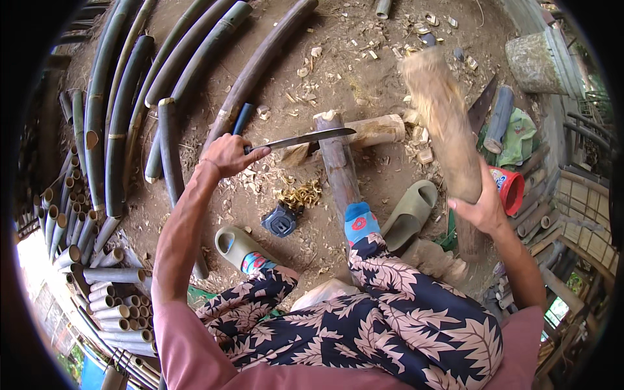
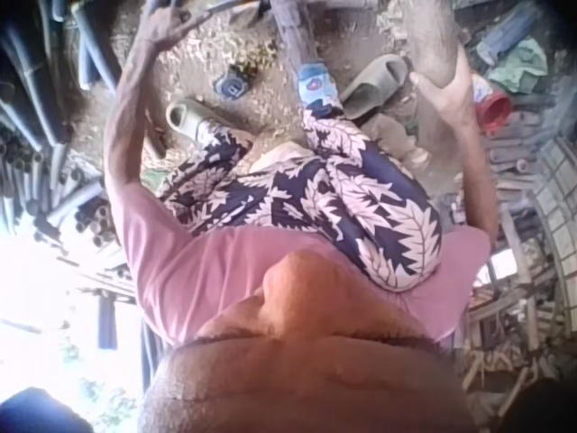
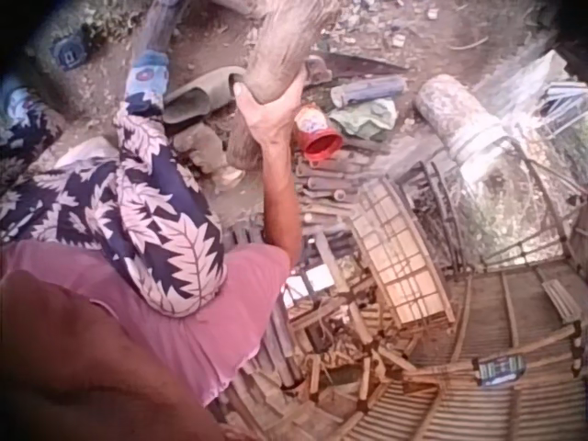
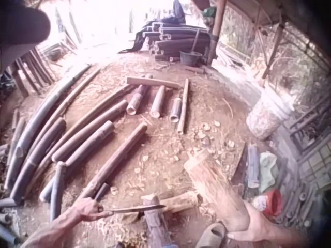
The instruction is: The person shapes bamboo pieces by using a knife to carve out joints and notch a section of a bamboo pole, then cleans the notched area with the tool.
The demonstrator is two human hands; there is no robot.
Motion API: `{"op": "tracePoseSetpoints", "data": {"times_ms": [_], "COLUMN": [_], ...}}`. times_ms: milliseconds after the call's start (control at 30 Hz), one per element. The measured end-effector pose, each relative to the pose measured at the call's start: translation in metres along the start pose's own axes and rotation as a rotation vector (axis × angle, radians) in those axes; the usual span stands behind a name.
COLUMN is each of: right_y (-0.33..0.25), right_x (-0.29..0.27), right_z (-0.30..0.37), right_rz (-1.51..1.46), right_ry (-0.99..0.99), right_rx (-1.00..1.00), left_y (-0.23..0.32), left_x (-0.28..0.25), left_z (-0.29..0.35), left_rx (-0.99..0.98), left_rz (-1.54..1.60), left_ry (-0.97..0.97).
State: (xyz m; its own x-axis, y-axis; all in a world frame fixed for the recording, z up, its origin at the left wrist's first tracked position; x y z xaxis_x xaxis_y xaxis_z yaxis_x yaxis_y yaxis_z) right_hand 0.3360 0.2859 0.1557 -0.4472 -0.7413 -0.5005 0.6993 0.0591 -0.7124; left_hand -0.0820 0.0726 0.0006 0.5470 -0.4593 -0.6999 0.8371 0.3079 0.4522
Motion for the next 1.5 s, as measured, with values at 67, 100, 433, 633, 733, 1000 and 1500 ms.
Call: {"op": "tracePoseSetpoints", "data": {"times_ms": [67, 100, 433, 633, 733, 1000, 1500], "right_y": [-0.013, -0.021, -0.063, -0.055, -0.084, -0.072, -0.069], "right_x": [-0.002, -0.003, 0.054, 0.09, 0.074, 0.079, 0.069], "right_z": [-0.01, -0.014, -0.048, -0.075, -0.083, -0.099, -0.088], "right_rz": [-0.026, -0.002, 0.003, 0.474, 0.222, 0.542, 0.055], "right_ry": [-0.014, -0.018, 0.124, -0.098, 0.14, 0.017, 0.274], "right_rx": [-0.026, -0.042, -0.357, -0.16, -0.335, -0.336, -0.398], "left_y": [0.0, 0.0, -0.002, -0.005, -0.011, -0.012, -0.016], "left_x": [-0.002, -0.002, 0.007, 0.012, 0.014, 0.021, 0.026], "left_z": [0.0, 0.001, 0.008, 0.005, 0.001, -0.001, -0.01], "left_rx": [-0.012, -0.019, -0.059, -0.078, -0.08, -0.062, 0.001], "left_rz": [-0.015, -0.023, -0.059, 0.004, 0.032, 0.089, 0.182], "left_ry": [-0.031, -0.046, -0.029, -0.044, -0.038, -0.089, -0.136]}}
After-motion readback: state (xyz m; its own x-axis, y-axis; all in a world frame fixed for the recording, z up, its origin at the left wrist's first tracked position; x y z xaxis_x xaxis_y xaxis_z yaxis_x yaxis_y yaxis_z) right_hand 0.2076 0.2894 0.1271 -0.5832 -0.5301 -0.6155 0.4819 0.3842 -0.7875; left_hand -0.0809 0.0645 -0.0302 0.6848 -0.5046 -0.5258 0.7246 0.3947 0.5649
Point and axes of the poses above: each hand's wrist, its own z-axis away from the middle knuckle, its own x-axis out of the palm, y = z × x, the point moved 4 cm from there along -z, towards the middle knuckle, and after that the axes turned 13 degrees about x, right-handed, at the moved point
